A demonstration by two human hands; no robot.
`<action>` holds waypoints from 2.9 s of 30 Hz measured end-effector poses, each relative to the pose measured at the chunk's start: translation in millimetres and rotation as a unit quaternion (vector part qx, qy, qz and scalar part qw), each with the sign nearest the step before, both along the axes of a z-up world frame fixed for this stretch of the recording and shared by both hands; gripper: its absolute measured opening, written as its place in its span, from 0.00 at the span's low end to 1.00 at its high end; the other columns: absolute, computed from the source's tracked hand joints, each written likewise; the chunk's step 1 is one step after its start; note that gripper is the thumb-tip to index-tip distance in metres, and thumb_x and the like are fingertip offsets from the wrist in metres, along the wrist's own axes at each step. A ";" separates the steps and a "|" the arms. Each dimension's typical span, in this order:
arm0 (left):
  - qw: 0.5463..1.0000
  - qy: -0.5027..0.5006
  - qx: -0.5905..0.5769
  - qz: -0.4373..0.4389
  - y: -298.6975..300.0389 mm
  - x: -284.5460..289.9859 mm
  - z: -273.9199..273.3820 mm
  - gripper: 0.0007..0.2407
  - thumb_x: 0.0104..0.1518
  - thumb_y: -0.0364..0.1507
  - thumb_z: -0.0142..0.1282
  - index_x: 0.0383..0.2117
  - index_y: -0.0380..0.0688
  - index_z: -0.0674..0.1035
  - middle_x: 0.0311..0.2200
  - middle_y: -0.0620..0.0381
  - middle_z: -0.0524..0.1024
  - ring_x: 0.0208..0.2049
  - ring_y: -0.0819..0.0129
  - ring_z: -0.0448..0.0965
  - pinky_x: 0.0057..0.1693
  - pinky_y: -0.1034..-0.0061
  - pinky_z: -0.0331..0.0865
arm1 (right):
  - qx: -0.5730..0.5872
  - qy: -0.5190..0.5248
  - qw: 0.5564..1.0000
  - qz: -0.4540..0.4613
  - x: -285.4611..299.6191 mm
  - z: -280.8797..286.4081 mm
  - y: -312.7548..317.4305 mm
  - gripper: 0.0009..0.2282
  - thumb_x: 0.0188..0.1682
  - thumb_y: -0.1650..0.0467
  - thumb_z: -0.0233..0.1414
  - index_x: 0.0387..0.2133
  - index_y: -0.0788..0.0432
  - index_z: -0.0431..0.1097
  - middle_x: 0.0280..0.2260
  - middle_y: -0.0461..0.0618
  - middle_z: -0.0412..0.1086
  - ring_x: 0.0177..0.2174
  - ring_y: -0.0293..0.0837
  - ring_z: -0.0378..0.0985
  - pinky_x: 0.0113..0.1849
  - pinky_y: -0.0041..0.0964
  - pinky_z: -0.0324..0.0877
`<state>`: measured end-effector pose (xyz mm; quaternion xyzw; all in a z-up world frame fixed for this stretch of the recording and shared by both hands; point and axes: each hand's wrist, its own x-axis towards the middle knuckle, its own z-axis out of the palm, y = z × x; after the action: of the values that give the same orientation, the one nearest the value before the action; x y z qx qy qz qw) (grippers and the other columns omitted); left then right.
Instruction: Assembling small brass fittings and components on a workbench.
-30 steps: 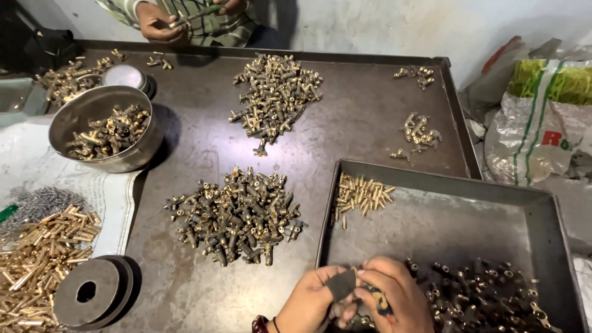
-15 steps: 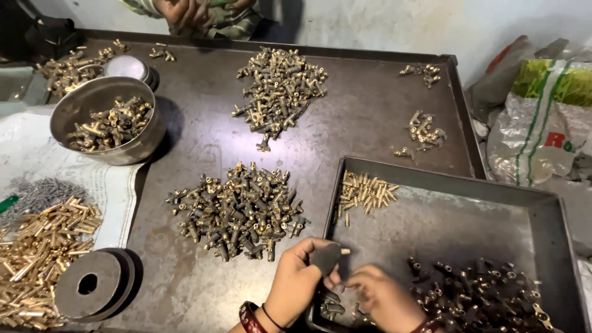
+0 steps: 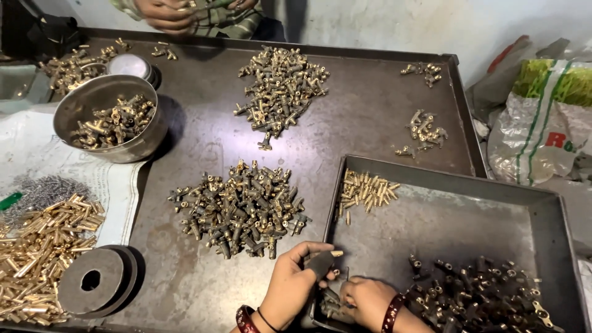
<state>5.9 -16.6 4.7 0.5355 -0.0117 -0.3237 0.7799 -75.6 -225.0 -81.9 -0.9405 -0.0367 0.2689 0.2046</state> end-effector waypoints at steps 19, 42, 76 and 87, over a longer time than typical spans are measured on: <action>0.998 -0.022 0.026 0.044 18.4 0.9 -19.5 0.16 0.52 0.13 0.48 0.46 0.33 0.80 0.29 0.54 0.82 0.27 0.75 0.79 0.35 0.83 0.72 | -0.076 -0.146 0.984 -0.065 36.8 48.8 28.0 0.10 0.44 0.63 0.62 0.35 0.51 0.74 0.36 0.46 0.72 0.39 0.52 0.77 0.39 0.46 0.73; 0.890 -0.392 0.229 -0.049 12.1 -26.1 19.5 0.15 0.51 0.22 0.59 0.46 0.42 0.83 0.35 0.51 0.81 0.35 0.60 0.82 0.43 0.72 0.75 | 0.175 -0.439 0.879 -0.060 -26.9 69.6 -0.6 0.10 0.40 0.73 0.61 0.36 0.52 0.78 0.43 0.46 0.76 0.45 0.44 0.81 0.45 0.34 0.75; 0.861 -0.471 0.185 -0.048 -8.7 -2.8 35.1 0.20 0.50 0.20 0.55 0.51 0.45 0.81 0.43 0.49 0.79 0.46 0.51 0.81 0.53 0.66 0.75 | 0.545 0.012 0.664 -0.511 23.3 45.7 -1.5 0.06 0.48 0.72 0.54 0.35 0.62 0.76 0.27 0.48 0.76 0.24 0.37 0.75 0.25 0.33 0.70; 0.834 -0.492 0.244 -0.050 -6.3 -15.6 40.8 0.22 0.46 0.21 0.59 0.52 0.45 0.80 0.41 0.48 0.78 0.42 0.49 0.81 0.48 0.65 0.75 | 0.546 0.021 0.660 -0.516 6.0 47.3 5.9 0.08 0.49 0.70 0.56 0.34 0.64 0.78 0.26 0.45 0.76 0.25 0.35 0.75 0.25 0.32 0.70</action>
<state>-9.7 -22.9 45.5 0.7959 -0.3417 -0.0484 0.4975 -69.6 -219.1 -34.6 -0.5221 0.3184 0.0716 0.7880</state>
